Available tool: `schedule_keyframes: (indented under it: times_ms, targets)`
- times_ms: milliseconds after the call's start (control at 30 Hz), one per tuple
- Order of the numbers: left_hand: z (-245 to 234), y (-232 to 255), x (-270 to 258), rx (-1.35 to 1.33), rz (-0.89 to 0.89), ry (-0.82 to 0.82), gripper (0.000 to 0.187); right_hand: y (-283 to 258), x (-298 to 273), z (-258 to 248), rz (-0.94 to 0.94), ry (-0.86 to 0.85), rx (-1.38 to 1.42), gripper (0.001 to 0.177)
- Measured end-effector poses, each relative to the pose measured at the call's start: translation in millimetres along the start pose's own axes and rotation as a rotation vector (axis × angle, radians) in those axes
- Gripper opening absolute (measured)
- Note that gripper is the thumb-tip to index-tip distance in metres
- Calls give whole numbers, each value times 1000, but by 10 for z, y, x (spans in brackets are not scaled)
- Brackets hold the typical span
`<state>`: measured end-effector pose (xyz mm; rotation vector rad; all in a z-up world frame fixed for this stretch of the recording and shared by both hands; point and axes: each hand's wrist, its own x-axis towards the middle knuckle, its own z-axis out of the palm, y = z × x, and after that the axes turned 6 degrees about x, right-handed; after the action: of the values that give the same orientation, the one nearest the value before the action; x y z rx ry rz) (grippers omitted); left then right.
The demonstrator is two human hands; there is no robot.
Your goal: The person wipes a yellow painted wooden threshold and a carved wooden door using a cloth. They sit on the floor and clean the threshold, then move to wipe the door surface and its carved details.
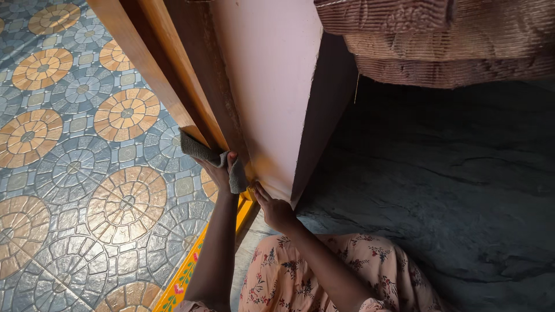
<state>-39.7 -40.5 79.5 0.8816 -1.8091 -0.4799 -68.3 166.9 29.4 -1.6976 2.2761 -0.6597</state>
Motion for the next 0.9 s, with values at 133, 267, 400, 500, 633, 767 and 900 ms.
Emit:
schedule_keyframes:
  times_ms: [133,267,400,500,633,767,900]
  targets:
    - [-151,559,196,48,163,159,127,13,-29,-8,-54,111,12,71]
    - [-247,764,188,158,206,166,133,10,-35,3,-2,24,83,69]
    - [-217,666,138,186,208,133,134,67,-131,-204,34,-33,152,52]
    - [-201,478,28,165,219,92,129,184,-603,-583,85,-189,423,55]
    - [-135,281,-247,250,77,-24,102,543,-1927,-1324,138,6,478,53]
    - [20,395,-861,-44,-319,-44,57,817,-3217,-1595,480,307,790,55]
    - [121,1097,-1605,-372,88,-105,37,986,-4051,-1541,542,734,1098,51]
